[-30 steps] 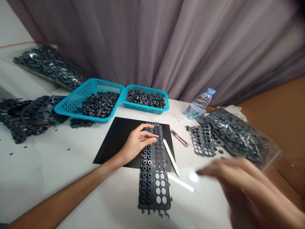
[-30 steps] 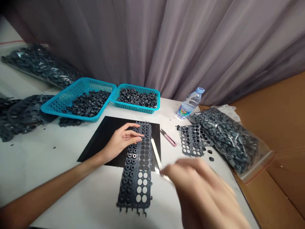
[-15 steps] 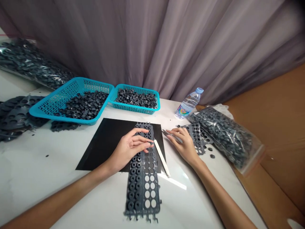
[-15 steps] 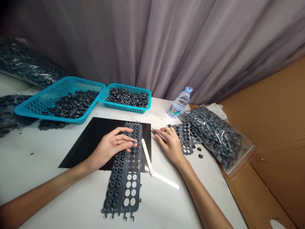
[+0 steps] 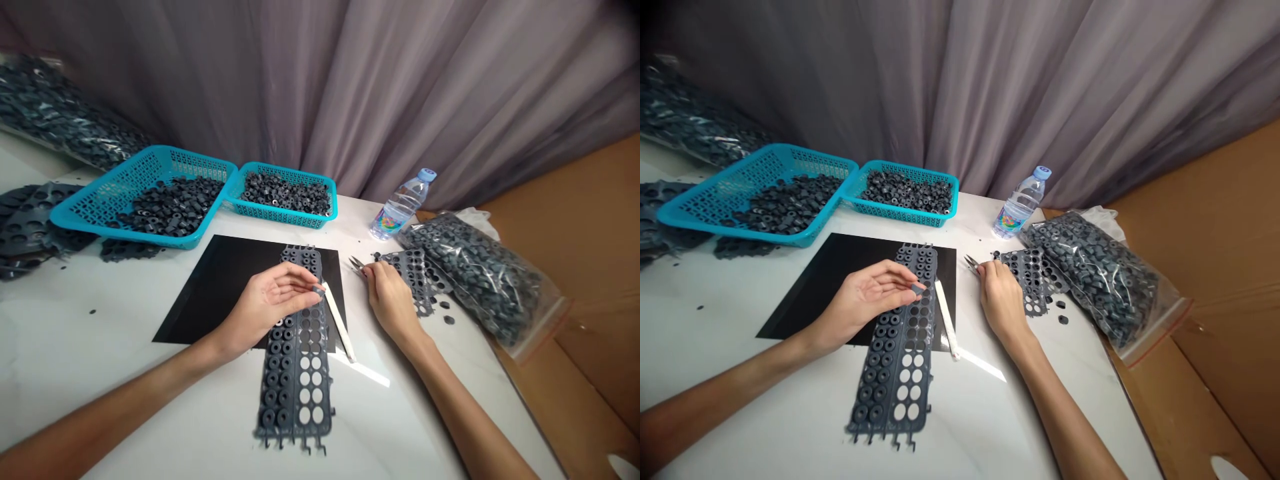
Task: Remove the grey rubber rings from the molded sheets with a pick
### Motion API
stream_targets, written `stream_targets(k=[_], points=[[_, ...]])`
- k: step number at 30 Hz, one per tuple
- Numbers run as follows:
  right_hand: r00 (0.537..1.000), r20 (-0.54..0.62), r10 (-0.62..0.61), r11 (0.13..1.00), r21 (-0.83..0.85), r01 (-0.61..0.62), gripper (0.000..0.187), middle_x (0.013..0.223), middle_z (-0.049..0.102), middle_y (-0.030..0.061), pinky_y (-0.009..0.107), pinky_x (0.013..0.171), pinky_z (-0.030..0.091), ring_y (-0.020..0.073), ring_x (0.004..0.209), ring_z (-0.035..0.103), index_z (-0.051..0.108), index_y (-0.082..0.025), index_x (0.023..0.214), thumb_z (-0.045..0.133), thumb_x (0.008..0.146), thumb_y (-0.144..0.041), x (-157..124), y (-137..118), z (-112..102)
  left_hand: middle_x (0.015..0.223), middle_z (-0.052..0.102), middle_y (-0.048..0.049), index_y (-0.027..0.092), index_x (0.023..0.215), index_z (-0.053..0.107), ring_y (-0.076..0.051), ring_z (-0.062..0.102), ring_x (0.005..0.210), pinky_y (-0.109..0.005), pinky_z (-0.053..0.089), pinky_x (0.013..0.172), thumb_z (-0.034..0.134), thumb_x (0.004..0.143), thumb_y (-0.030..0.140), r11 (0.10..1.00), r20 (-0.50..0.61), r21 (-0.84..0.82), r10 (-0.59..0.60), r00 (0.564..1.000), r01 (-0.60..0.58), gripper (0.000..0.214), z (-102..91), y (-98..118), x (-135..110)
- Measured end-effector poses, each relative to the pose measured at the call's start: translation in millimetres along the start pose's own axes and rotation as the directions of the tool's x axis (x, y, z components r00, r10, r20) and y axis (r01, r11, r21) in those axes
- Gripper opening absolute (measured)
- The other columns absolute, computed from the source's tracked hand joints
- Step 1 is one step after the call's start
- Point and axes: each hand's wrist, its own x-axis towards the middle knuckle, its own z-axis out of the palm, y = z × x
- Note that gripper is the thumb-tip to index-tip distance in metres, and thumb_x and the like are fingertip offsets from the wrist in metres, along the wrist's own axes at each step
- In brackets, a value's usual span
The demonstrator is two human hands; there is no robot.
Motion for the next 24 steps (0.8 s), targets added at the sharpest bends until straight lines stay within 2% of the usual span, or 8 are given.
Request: stream_targets(k=[2, 4, 7, 9, 12, 14, 20, 24], points=[[0.995, 0.023, 0.096, 0.974, 0.203, -0.099, 0.034, 0.086, 0.062, 0.0054, 0.034, 0.072, 0.043, 0.0217, 0.077, 0.057, 0.057, -0.022, 0.099, 0.033, 0.112, -0.042, -1, -4, -5, 0.105, 0.078, -0.0051, 0.017, 0.1, 0.072, -0.017, 0.075, 0.105, -0.026, 0.059, 0.098, 0.089, 0.082, 0.029, 1.0, 0.011, -0.01, -0.009, 1.0, 0.009, 0.027, 2.3, 2, 0], [0.985, 0.068, 0.157, 0.882, 0.439, -0.171, 0.036, 0.078, 0.056, 0.0009, 0.031, 0.066, 0.041, 0.0174, 0.066, 0.051, 0.055, -0.023, 0.094, 0.034, 0.112, -0.046, -1, -11, -12, 0.103, 0.078, -0.0052, 0.016, 0.098, 0.074, -0.016, 0.074, 0.101, -0.025, 0.059, 0.095, 0.089, 0.082, 0.029, 1.0, 0.018, -0.014, -0.023, 1.0, 0.023, 0.025, 3.7, 3, -1], [0.973, 0.173, 0.151, 0.696, 0.681, -0.228, 0.042, 0.073, 0.05, -0.0013, 0.028, 0.058, 0.039, 0.015, 0.061, 0.045, 0.063, -0.021, 0.098, 0.039, 0.11, -0.053, -2, -26, -26, 0.102, 0.078, -0.0057, 0.016, 0.102, 0.074, -0.015, 0.075, 0.094, -0.023, 0.059, 0.089, 0.087, 0.085, 0.029, 0.999, 0.037, -0.01, -0.043, 0.998, 0.043, 0.025, 3.3, 3, -1], [0.965, 0.236, 0.111, 0.633, 0.732, -0.252, 0.043, 0.077, 0.056, 0.0003, 0.028, 0.059, 0.041, 0.0152, 0.065, 0.05, 0.07, -0.019, 0.111, 0.046, 0.107, -0.055, -4, -38, -35, 0.102, 0.078, -0.0064, 0.016, 0.105, 0.074, -0.014, 0.075, 0.093, -0.021, 0.059, 0.086, 0.084, 0.088, 0.03, 0.999, 0.053, -0.016, -0.047, 0.997, 0.048, 0.024, 2.0, 4, -1], [0.97, 0.238, 0.047, 0.629, 0.747, -0.214, 0.04, 0.099, 0.07, 0.0056, 0.029, 0.074, 0.049, 0.0189, 0.084, 0.064, 0.074, -0.02, 0.12, 0.055, 0.104, -0.052, -8, -52, -44, 0.105, 0.078, -0.0065, 0.017, 0.107, 0.074, -0.015, 0.076, 0.095, -0.02, 0.059, 0.085, 0.082, 0.09, 0.029, 0.996, 0.061, -0.07, -0.05, 0.997, 0.054, 0.022, 0.6, 5, -1], [0.978, 0.208, 0.014, 0.637, 0.752, -0.169, 0.037, 0.107, 0.073, 0.0067, 0.03, 0.08, 0.05, 0.0201, 0.092, 0.066, 0.076, -0.021, 0.119, 0.056, 0.105, -0.049, -11, -59, -47, 0.108, 0.077, -0.006, 0.017, 0.107, 0.074, -0.015, 0.076, 0.097, -0.021, 0.059, 0.088, 0.083, 0.09, 0.028, 0.991, 0.055, -0.119, -0.058, 0.997, 0.064, 0.022, 0.5, 6, -1], [0.989, 0.141, -0.041, 0.666, 0.741, -0.078, 0.033, 0.082, 0.062, 0.0029, 0.029, 0.066, 0.046, 0.0164, 0.071, 0.057, 0.076, -0.021, 0.121, 0.054, 0.107, -0.041, -22, -69, -43, 0.111, 0.078, -0.0068, 0.016, 0.103, 0.074, -0.018, 0.075, 0.103, -0.028, 0.059, 0.099, 0.087, 0.084, 0.023, 0.984, 0.006, -0.173, -0.051, 0.999, 0.051, 0.024, 0.6, 6, 1], [0.992, 0.105, -0.075, 0.681, 0.731, -0.026, 0.032, 0.076, 0.056, 0.002, 0.031, 0.064, 0.044, 0.0172, 0.069, 0.054, 0.076, -0.022, 0.124, 0.051, 0.109, -0.036, -26, -73, -45, 0.112, 0.078, -0.0092, 0.015, 0.104, 0.073, -0.021, 0.075, 0.106, -0.034, 0.059, 0.101, 0.087, 0.083, 0.024, 0.991, -0.005, -0.132, -0.019, 1.0, 0.018, 0.027, -0.6, 5, 2]])
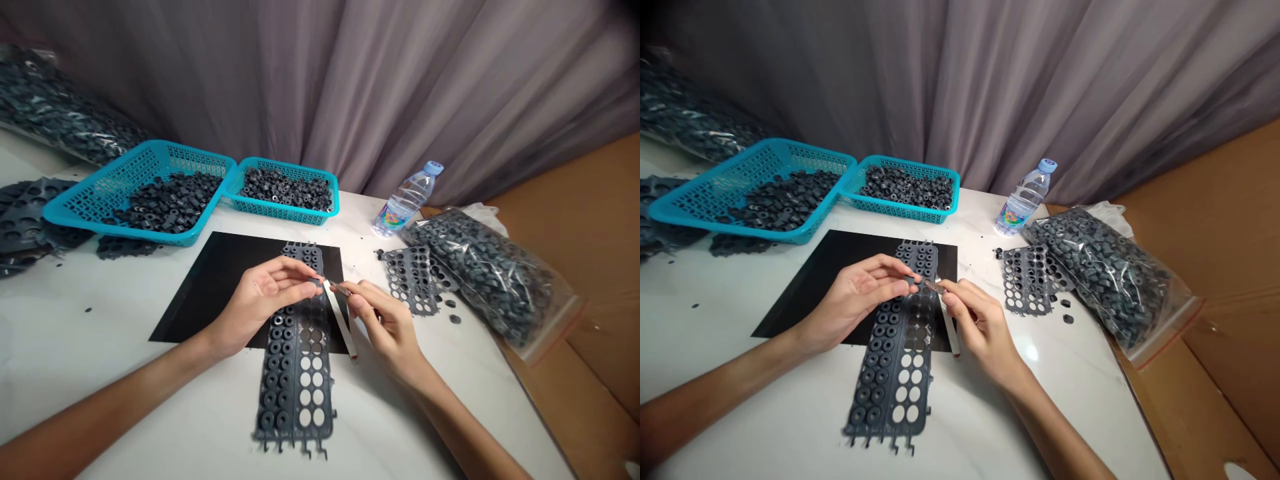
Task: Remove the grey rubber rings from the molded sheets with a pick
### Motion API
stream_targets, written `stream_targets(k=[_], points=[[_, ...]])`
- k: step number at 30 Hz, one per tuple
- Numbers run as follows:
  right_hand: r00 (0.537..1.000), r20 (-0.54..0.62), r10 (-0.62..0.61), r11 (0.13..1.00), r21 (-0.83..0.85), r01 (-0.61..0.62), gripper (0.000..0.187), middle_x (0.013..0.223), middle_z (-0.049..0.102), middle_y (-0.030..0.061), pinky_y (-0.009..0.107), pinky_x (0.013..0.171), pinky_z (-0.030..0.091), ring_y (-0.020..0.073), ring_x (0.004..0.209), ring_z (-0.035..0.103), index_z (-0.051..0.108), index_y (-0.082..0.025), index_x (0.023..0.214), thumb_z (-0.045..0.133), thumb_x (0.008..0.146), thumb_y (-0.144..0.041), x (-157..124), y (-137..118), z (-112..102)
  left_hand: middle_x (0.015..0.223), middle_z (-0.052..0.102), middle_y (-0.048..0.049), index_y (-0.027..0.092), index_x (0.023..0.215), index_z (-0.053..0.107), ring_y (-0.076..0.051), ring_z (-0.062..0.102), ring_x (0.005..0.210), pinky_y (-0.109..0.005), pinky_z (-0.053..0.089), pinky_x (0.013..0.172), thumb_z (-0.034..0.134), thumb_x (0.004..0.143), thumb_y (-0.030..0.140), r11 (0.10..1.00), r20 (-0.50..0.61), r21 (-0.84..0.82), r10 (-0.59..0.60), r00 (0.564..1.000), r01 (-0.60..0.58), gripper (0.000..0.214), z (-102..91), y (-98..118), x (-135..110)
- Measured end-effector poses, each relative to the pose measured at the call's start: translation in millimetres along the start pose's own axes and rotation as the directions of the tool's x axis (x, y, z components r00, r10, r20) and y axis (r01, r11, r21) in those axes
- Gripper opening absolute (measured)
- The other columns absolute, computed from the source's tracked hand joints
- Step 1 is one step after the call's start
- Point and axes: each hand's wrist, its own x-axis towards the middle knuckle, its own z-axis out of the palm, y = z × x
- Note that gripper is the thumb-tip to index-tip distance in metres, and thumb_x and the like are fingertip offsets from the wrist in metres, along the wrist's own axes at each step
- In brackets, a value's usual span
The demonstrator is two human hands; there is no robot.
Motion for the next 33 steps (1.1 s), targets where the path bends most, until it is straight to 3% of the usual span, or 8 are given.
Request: stream_targets(k=[7, 15, 28, 33], points=[[0.996, 0.071, -0.048, 0.996, -0.07, 0.053, 0.031, 0.082, 0.06, 0.003, 0.033, 0.071, 0.046, 0.0187, 0.075, 0.058, 0.072, -0.024, 0.128, 0.049, 0.11, -0.033, 2, 1, -8, 0.109, 0.08, -0.0085, 0.015, 0.102, 0.073, -0.019, 0.077, 0.097, -0.031, 0.062, 0.096, 0.088, 0.083, 0.024, 0.998, 0.002, 0.052, 0.044, 0.999, -0.044, 0.026, -1.1, -2, 0], [0.994, 0.087, -0.064, 0.994, -0.083, 0.072, 0.03, 0.083, 0.061, 0.0031, 0.033, 0.071, 0.046, 0.0182, 0.075, 0.058, 0.072, -0.022, 0.128, 0.049, 0.11, -0.031, 2, 0, -11, 0.105, 0.08, -0.0065, 0.015, 0.1, 0.075, -0.017, 0.077, 0.096, -0.028, 0.062, 0.095, 0.088, 0.084, 0.023, 0.994, 0.029, 0.084, 0.071, 0.997, -0.073, 0.022, 2.1, 0, -2], [0.992, 0.099, -0.084, 0.992, -0.086, 0.093, 0.032, 0.085, 0.067, 0.004, 0.034, 0.072, 0.049, 0.0187, 0.076, 0.061, 0.072, -0.024, 0.129, 0.049, 0.11, -0.032, 2, 0, -8, 0.102, 0.08, -0.0065, 0.016, 0.097, 0.076, -0.021, 0.078, 0.094, -0.035, 0.064, 0.094, 0.089, 0.081, 0.027, 0.993, 0.024, 0.103, 0.059, 0.998, -0.062, 0.023, 4.6, 3, -3], [0.991, 0.097, -0.096, 0.993, -0.063, 0.102, 0.032, 0.086, 0.068, 0.004, 0.033, 0.071, 0.049, 0.0185, 0.076, 0.061, 0.072, -0.024, 0.131, 0.05, 0.109, -0.029, 1, 0, -7, 0.101, 0.081, -0.0055, 0.016, 0.097, 0.076, -0.019, 0.078, 0.093, -0.03, 0.065, 0.092, 0.089, 0.081, 0.026, 0.993, 0.032, 0.098, 0.057, 0.998, -0.06, 0.022, 4.5, 4, -3]])
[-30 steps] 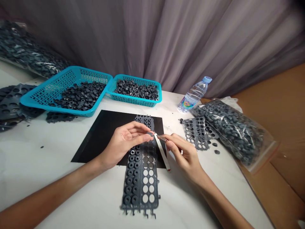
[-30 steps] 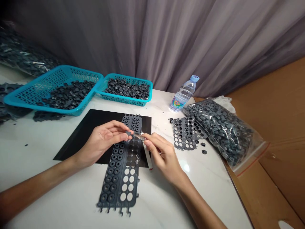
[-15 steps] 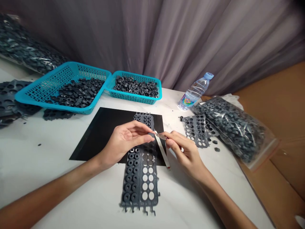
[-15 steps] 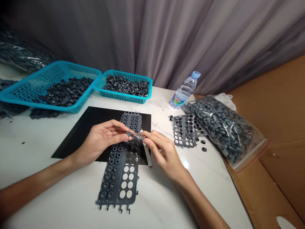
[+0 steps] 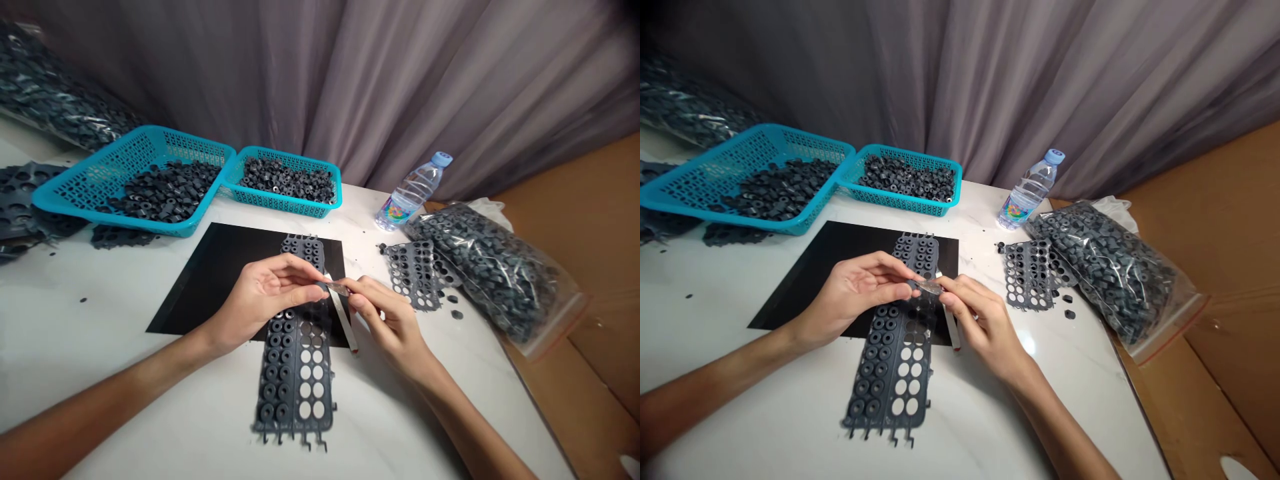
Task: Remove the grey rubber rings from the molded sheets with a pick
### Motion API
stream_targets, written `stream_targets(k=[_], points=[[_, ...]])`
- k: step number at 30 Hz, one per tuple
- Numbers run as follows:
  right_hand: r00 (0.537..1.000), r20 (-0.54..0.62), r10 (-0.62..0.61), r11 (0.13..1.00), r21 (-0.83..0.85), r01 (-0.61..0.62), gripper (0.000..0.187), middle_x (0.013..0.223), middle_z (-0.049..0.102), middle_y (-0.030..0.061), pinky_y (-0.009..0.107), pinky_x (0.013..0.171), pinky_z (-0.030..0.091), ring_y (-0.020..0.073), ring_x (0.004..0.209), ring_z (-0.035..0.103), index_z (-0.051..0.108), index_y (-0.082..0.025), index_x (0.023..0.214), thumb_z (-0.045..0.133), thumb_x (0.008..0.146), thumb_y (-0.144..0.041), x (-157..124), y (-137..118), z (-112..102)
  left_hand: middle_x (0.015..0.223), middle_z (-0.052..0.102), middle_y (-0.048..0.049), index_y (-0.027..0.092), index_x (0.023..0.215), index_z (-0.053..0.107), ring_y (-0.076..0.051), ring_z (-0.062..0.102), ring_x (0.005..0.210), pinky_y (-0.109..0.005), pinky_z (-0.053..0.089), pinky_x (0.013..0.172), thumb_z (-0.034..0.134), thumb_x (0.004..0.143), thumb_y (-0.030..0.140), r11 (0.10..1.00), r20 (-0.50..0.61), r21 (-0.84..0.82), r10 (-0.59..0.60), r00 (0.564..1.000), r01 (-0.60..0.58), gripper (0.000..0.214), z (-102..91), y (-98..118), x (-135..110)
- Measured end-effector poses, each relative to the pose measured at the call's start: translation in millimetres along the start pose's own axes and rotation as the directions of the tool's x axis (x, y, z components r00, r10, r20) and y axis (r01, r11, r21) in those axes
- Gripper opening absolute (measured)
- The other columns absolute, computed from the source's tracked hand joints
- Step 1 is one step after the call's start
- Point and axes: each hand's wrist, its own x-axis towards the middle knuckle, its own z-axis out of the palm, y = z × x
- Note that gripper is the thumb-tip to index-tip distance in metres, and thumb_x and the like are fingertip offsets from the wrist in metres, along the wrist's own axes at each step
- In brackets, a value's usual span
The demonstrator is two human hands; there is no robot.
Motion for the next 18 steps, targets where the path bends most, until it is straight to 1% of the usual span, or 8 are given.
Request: stream_targets(k=[5, 12, 18], points=[[1.0, -0.009, 0.007, 1.0, -0.009, -0.007, 0.033, 0.086, 0.068, 0.0046, 0.034, 0.07, 0.049, 0.019, 0.075, 0.061, 0.072, -0.024, 0.132, 0.05, 0.109, -0.031, 0.1, -2.2, 0.1, 0.098, 0.081, -0.0045, 0.016, 0.095, 0.077, -0.018, 0.078, 0.092, -0.027, 0.064, 0.091, 0.089, 0.082, 0.024, 1.0, 0.005, -0.004, 0.008, 1.0, -0.008, 0.02, 1.2, 2.4, -0.4], [1.0, -0.008, -0.004, 1.0, -0.013, 0.004, 0.032, 0.084, 0.066, 0.0046, 0.034, 0.069, 0.049, 0.0191, 0.073, 0.06, 0.073, -0.025, 0.131, 0.05, 0.109, -0.031, 0.6, -3.4, 0.4, 0.099, 0.08, -0.0061, 0.016, 0.097, 0.077, -0.021, 0.078, 0.094, -0.032, 0.064, 0.094, 0.089, 0.081, 0.027, 1.0, 0.003, 0.024, 0.005, 1.0, -0.005, 0.023, 0.4, 2.1, -0.5], [1.0, 0.002, 0.009, 1.0, 0.0, -0.009, 0.031, 0.084, 0.064, 0.0041, 0.033, 0.07, 0.048, 0.0187, 0.074, 0.059, 0.073, -0.025, 0.131, 0.051, 0.109, -0.029, -0.9, -2.0, 0.3, 0.102, 0.081, -0.0047, 0.017, 0.099, 0.077, -0.018, 0.078, 0.098, -0.027, 0.063, 0.095, 0.088, 0.083, 0.024, 1.0, 0.017, 0.015, 0.007, 1.0, -0.007, 0.021, -0.9, -0.8, -1.3]])
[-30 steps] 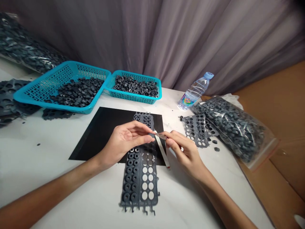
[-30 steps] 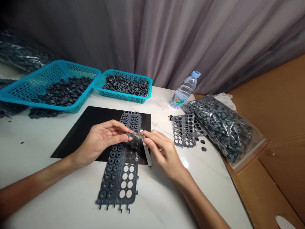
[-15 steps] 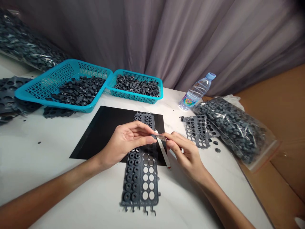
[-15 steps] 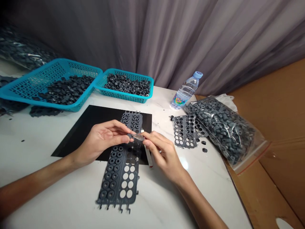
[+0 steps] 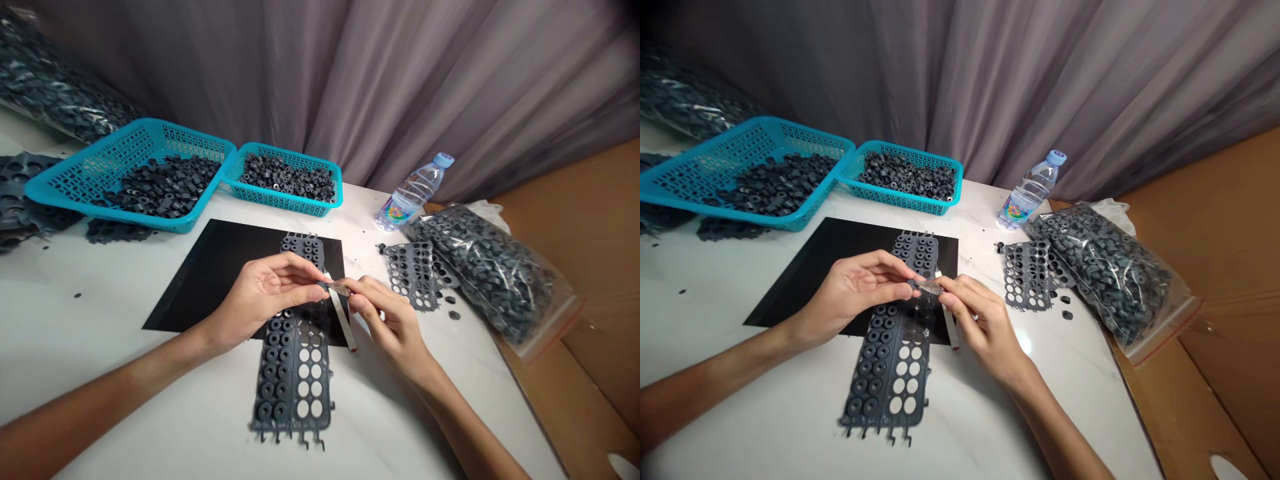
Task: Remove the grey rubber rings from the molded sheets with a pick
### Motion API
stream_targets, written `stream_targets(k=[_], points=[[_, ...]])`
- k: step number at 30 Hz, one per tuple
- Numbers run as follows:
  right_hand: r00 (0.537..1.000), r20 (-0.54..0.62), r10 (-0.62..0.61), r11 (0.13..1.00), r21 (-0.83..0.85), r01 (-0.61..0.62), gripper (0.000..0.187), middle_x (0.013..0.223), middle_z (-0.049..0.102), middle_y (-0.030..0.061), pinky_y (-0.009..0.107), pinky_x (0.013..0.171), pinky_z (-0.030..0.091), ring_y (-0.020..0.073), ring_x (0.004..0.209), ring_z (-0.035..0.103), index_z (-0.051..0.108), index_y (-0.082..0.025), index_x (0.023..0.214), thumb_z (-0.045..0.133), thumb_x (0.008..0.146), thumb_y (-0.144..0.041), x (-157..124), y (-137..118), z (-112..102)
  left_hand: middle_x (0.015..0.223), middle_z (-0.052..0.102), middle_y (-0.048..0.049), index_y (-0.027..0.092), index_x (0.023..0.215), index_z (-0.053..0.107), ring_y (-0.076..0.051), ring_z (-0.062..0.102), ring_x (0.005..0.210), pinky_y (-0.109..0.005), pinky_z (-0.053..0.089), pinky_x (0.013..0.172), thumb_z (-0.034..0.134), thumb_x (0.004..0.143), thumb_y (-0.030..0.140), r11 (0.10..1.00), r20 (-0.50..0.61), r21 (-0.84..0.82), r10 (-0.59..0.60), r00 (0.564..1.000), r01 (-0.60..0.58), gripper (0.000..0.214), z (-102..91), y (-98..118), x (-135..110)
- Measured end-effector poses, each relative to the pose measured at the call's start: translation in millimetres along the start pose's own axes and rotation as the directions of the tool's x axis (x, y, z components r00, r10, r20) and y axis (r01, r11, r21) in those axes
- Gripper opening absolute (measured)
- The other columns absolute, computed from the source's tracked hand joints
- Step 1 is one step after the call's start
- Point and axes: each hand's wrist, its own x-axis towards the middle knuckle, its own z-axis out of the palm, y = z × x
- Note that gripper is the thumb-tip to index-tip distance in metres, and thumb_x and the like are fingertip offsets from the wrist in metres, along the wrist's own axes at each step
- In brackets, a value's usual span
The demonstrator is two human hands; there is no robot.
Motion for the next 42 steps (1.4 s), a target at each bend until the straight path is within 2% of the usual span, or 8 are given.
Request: stream_targets(k=[7, 16, 26, 42], points=[[1.0, -0.029, 0.007, 1.0, -0.01, -0.007, 0.029, 0.083, 0.062, 0.0035, 0.034, 0.07, 0.046, 0.0189, 0.074, 0.058, 0.074, -0.026, 0.127, 0.052, 0.109, -0.03, 0, 3, -5, 0.102, 0.081, -0.0039, 0.017, 0.096, 0.077, -0.018, 0.078, 0.096, -0.026, 0.063, 0.094, 0.089, 0.082, 0.023, 1.0, -0.001, -0.022, -0.006, 1.0, 0.006, 0.019, 1.4, 2, -1], [0.999, 0.037, -0.03, 0.999, -0.032, 0.031, 0.03, 0.088, 0.066, 0.004, 0.033, 0.071, 0.046, 0.0182, 0.076, 0.059, 0.073, -0.025, 0.13, 0.052, 0.108, -0.026, 2, 2, -11, 0.101, 0.081, -0.0061, 0.015, 0.097, 0.076, -0.019, 0.079, 0.095, -0.028, 0.064, 0.093, 0.088, 0.082, 0.022, 1.0, 0.0, -0.011, 0.002, 1.0, -0.002, 0.019, 1.5, 4, 0], [0.998, 0.039, -0.058, 0.998, 0.003, 0.058, 0.031, 0.086, 0.062, 0.0027, 0.031, 0.072, 0.044, 0.0167, 0.077, 0.057, 0.072, -0.024, 0.133, 0.054, 0.107, -0.02, 2, 5, -10, 0.102, 0.082, -0.0027, 0.017, 0.096, 0.076, -0.014, 0.078, 0.097, -0.019, 0.062, 0.093, 0.088, 0.084, 0.02, 0.999, 0.021, -0.046, -0.003, 1.0, 0.004, 0.018, 1.5, 4, 0], [0.997, 0.051, -0.061, 0.998, -0.003, 0.061, 0.03, 0.085, 0.061, 0.0033, 0.032, 0.07, 0.043, 0.0164, 0.076, 0.057, 0.073, -0.022, 0.131, 0.053, 0.108, -0.021, 2, 5, -12, 0.106, 0.081, -0.0046, 0.017, 0.098, 0.077, -0.016, 0.078, 0.101, -0.023, 0.062, 0.096, 0.087, 0.085, 0.021, 1.0, 0.025, -0.005, 0.008, 1.0, -0.007, 0.017, 0.2, 2, -1]])
